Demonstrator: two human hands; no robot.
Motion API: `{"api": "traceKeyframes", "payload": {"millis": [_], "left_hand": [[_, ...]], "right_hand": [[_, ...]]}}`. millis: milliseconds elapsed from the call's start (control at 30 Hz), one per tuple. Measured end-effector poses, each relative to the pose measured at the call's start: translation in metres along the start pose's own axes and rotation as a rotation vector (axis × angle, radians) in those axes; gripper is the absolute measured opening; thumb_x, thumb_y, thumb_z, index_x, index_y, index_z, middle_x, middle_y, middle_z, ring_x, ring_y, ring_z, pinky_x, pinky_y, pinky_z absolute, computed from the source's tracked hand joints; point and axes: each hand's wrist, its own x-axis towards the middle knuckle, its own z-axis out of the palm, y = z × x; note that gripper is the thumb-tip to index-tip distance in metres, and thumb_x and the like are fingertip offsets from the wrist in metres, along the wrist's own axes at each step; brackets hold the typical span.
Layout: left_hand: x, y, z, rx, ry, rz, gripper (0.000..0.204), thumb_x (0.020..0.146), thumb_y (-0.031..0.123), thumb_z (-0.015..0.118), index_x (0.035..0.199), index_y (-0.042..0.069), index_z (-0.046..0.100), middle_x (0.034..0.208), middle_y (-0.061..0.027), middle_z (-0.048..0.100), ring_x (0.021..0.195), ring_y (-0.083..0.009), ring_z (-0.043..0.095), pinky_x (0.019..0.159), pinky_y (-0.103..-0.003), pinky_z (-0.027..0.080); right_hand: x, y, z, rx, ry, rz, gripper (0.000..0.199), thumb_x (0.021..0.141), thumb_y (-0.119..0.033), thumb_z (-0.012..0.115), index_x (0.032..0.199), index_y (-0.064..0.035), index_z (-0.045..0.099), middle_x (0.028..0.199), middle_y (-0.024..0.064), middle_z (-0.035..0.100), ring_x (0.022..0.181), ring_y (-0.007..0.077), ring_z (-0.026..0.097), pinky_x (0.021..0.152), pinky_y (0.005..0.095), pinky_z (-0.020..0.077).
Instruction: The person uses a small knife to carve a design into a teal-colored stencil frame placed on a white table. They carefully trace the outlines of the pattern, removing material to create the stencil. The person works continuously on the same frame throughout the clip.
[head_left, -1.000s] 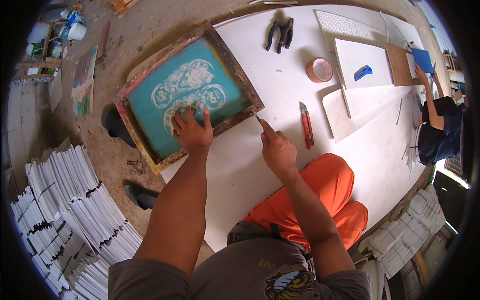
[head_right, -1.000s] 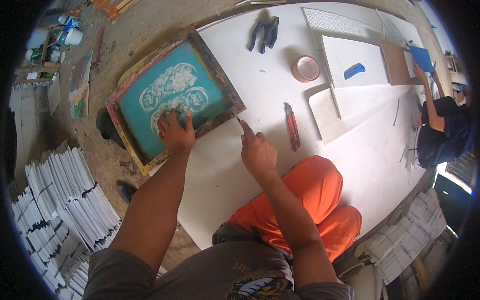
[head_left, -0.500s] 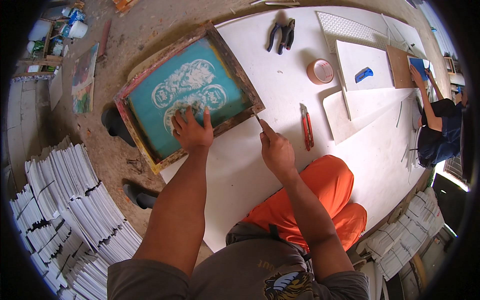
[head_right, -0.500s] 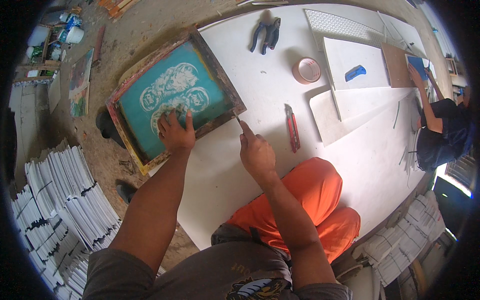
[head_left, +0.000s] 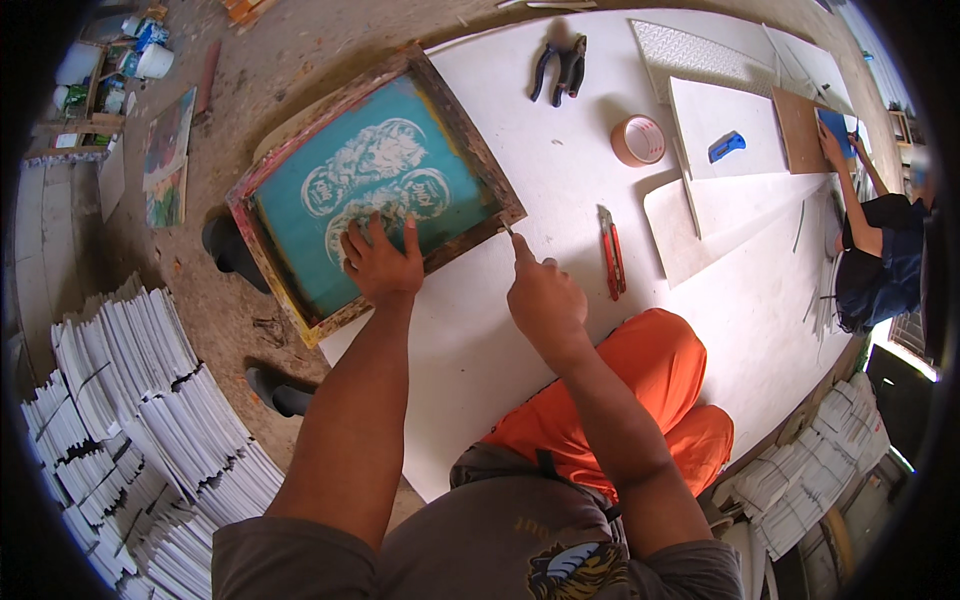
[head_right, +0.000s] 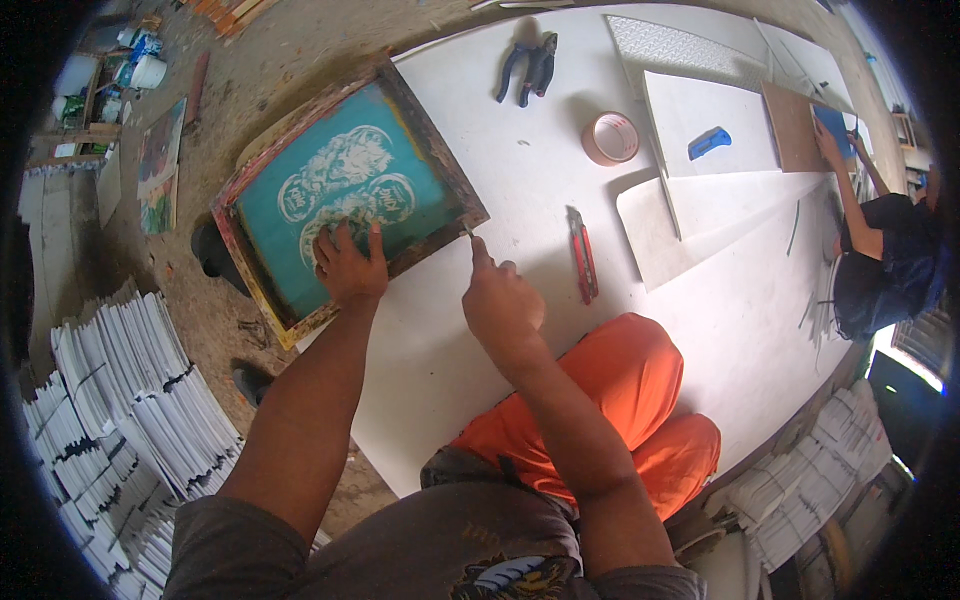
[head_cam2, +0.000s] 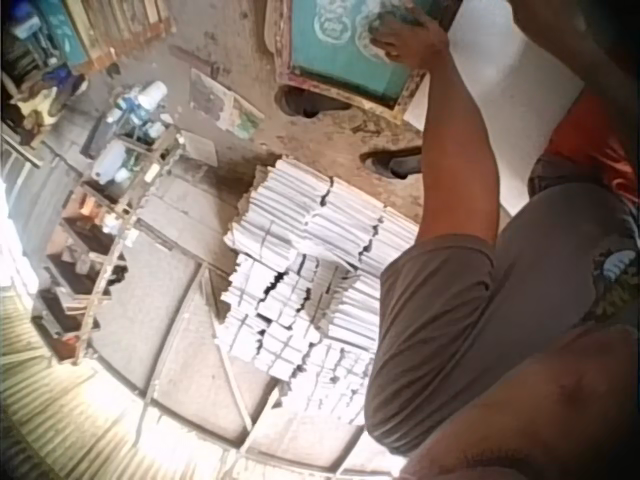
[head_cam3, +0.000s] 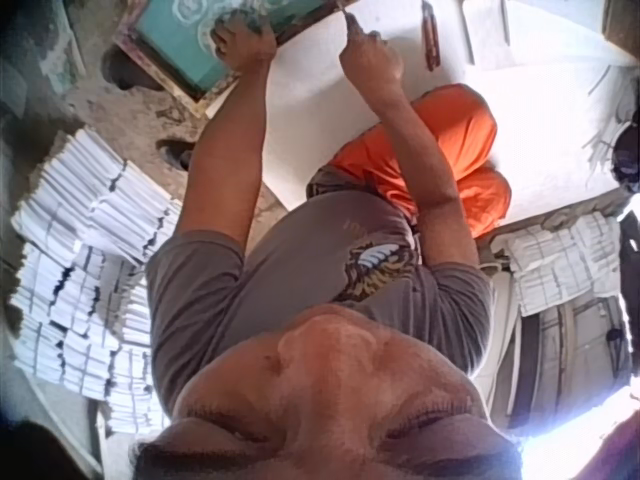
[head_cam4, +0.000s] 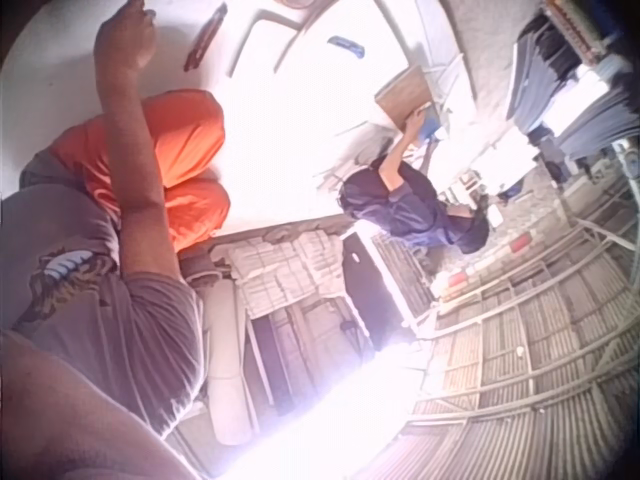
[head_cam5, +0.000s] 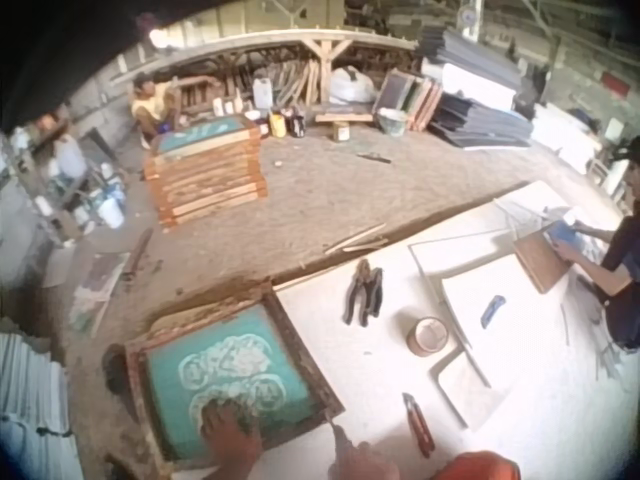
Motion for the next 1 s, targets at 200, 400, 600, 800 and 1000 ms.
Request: {"api": "traceKeyframes", "payload": {"millis": [200, 400, 600, 800, 1000], "left_hand": [[0.003, -0.001, -0.001, -0.019, -0.058, -0.005, 0.071, 0.103, 0.068, 0.044, 0.151, 0.015, 0.046, 0.160, -0.0236, 0.034, 0.152, -0.0458, 0.028, 0.116, -0.066, 0.031], [0.002, 0.000, 0.000, -0.027, -0.033, -0.016, 0.071, 0.103, 0.069, 0.044, 0.149, 0.015, 0.048, 0.158, -0.0222, 0.037, 0.150, -0.0446, 0.031, 0.115, -0.065, 0.032], [0.003, 0.001, 0.002, -0.006, -0.032, -0.017, 0.071, 0.102, 0.070, 0.044, 0.148, 0.016, 0.049, 0.158, -0.0203, 0.037, 0.150, -0.0435, 0.031, 0.116, -0.063, 0.032], [0.005, -0.002, 0.005, -0.021, -0.020, -0.031, 0.070, 0.102, 0.070, 0.045, 0.147, 0.016, 0.050, 0.158, -0.0192, 0.039, 0.150, -0.0427, 0.032, 0.115, -0.063, 0.034], [0.004, 0.001, -0.003, -0.056, -0.043, -0.035, 0.071, 0.102, 0.070, 0.045, 0.149, 0.017, 0.050, 0.159, -0.0204, 0.037, 0.151, -0.0439, 0.030, 0.116, -0.064, 0.033]], "right_hand": [[0.013, 0.014, 0.015, 0.322, -0.046, -0.040, 0.051, 0.106, -0.023, 0.050, 0.156, -0.0215, 0.048, 0.104, 0.0255, 0.072, 0.096, 0.0450, 0.073, 0.084, 0.0560, 0.0590], [0.006, 0.009, 0.023, 0.209, 0.054, 0.028, 0.042, 0.104, -0.023, 0.055, 0.146, -0.0180, 0.061, 0.098, 0.0268, 0.074, 0.096, 0.0455, 0.071, 0.086, 0.0563, 0.0566], [0.016, 0.025, 0.062, 0.708, 0.108, -0.069, 0.049, 0.106, -0.028, 0.054, 0.154, -0.0220, 0.050, 0.097, 0.0253, 0.072, 0.087, 0.0458, 0.072, 0.080, 0.0568, 0.0580], [0.009, 0.024, 0.041, 0.204, 0.100, -0.063, 0.049, 0.107, -0.029, 0.052, 0.155, -0.0251, 0.049, 0.096, 0.0242, 0.070, 0.084, 0.0451, 0.072, 0.076, 0.0578, 0.0582], [0.009, 0.025, 0.044, 0.263, 0.071, -0.048, 0.048, 0.107, -0.028, 0.052, 0.155, -0.0242, 0.049, 0.097, 0.0245, 0.070, 0.086, 0.0446, 0.072, 0.077, 0.0576, 0.0583]]}}
